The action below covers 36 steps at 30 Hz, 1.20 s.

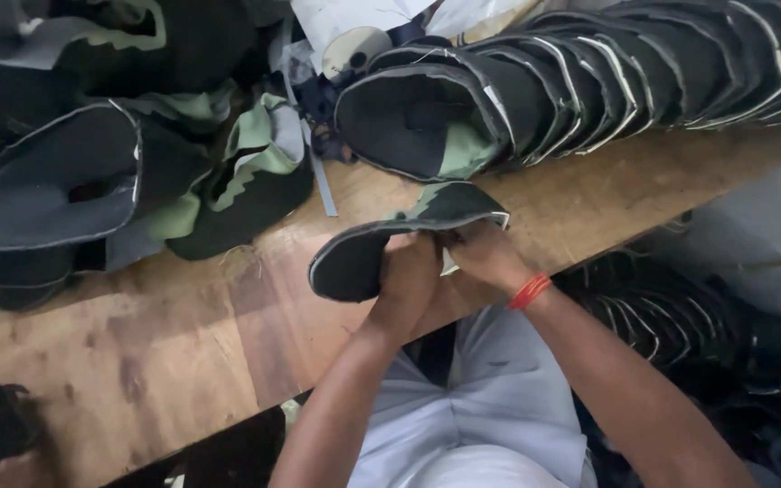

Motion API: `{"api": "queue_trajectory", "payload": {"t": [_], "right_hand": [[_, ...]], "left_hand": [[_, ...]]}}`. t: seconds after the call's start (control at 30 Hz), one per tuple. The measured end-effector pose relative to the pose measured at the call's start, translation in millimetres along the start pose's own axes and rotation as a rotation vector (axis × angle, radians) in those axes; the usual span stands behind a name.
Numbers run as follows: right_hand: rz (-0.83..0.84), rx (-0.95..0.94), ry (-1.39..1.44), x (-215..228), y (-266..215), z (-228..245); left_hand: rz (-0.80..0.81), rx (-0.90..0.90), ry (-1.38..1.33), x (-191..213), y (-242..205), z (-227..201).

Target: Inspecting and turning shoe upper components right-side out and stacking them.

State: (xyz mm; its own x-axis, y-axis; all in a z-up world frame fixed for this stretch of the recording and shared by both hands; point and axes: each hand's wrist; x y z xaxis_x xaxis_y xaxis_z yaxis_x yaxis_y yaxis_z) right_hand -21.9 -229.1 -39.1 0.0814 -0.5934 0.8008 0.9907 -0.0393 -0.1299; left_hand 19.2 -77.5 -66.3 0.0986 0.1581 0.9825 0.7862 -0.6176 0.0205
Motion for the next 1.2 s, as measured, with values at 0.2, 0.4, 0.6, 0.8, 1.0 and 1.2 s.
{"api": "queue_trajectory", "payload": {"t": [0.2,0.4,0.6,0.8,1.0,1.2], "right_hand": [[-0.194,0.459,0.004,-34.9,28.1,-125.3],[-0.163,0.523,0.117,19.5,-14.7,-13.8],[0.031,0.25,-0.139,-1.2,-27.0,-12.2],[0.074,0.156,-0.221,-6.9,-25.6,0.0],[-0.023,0.378,-0.133,-3.1,-25.1,-23.6],[-0.071,0.393,-0.082,13.2,-31.5,-0.3]], "left_hand": [[0.099,0.029,-0.311,-38.7,4.0,2.4],[-0.248,-0.078,0.352,-10.2,-0.3,6.2],[-0.136,-0.164,-0.238,-11.9,-5.4,20.8],[-0.12,-0.234,0.09,96.9,-28.4,-10.7],[0.089,-0.212,-0.318,-5.6,13.4,65.5],[0.334,-0.081,-0.304,152.2,-66.6,-3.1]]}}
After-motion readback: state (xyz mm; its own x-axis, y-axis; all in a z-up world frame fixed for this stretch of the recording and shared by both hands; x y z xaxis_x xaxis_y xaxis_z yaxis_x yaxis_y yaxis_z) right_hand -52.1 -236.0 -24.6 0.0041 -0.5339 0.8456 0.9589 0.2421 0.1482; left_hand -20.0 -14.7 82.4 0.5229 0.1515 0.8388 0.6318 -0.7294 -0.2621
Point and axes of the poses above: each hand's wrist, its own y-axis towards the middle knuckle, its own x-axis out of the back of the hand, z = x × y, and after that the axes turned 13 degrees about z, right-handed
